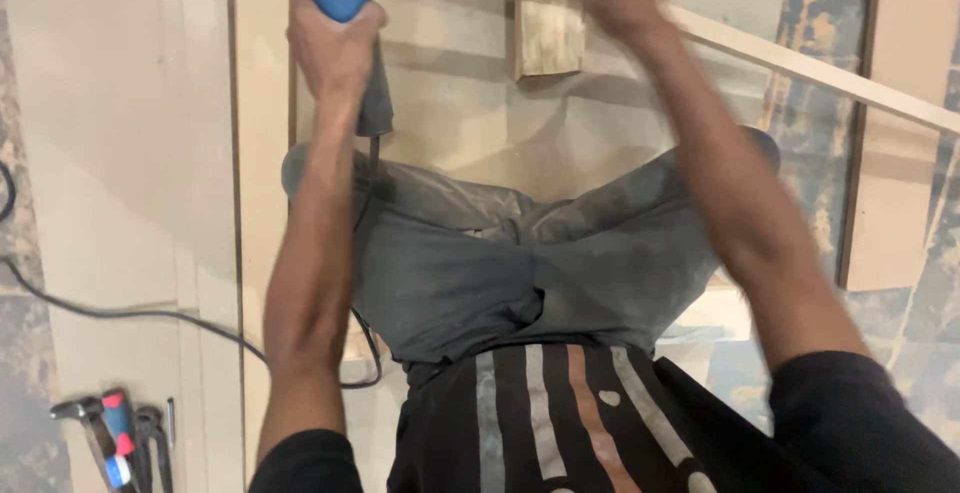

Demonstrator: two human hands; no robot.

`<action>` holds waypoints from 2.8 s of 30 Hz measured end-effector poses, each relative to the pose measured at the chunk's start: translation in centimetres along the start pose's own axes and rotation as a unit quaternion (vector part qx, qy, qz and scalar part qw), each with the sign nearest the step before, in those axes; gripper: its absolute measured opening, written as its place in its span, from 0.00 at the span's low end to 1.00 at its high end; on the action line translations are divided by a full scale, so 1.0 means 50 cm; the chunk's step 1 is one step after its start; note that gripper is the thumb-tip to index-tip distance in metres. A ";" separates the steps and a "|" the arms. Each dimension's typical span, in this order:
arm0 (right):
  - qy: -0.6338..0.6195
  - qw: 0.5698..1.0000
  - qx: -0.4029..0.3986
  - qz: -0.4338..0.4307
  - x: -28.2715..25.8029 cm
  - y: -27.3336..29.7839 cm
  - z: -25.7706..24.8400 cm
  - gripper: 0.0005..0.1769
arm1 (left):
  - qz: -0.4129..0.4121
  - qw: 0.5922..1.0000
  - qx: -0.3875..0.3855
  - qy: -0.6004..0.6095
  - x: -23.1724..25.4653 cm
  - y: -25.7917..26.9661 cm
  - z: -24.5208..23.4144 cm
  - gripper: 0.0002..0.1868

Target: The person sits on the floor and uses an electric sander to smooth a long wooden stick. The stick is held against a small wooden block for support while the sander is moved back and forth along its length.

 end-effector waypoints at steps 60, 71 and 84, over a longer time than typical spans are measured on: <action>0.176 0.936 -0.254 0.170 0.490 0.168 -0.015 0.22 | -0.015 0.987 -0.144 -0.070 -0.045 -0.075 0.139 0.24; 0.181 0.942 -0.245 0.141 0.507 0.156 -0.007 0.22 | -0.050 0.961 -0.200 -0.183 -0.022 0.016 0.185 0.30; 0.161 0.932 -0.275 0.175 0.491 0.147 -0.030 0.24 | -0.064 0.986 -0.155 -0.012 -0.100 -0.115 0.119 0.28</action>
Point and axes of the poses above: each hand's wrist, its own y-axis away from the middle knuckle, its own z-axis out of the palm, x = y × z, the point moved 3 cm from there along -y, towards the middle knuckle, and after that the axes turned 10 degrees about -z, right-handed, at the moved point
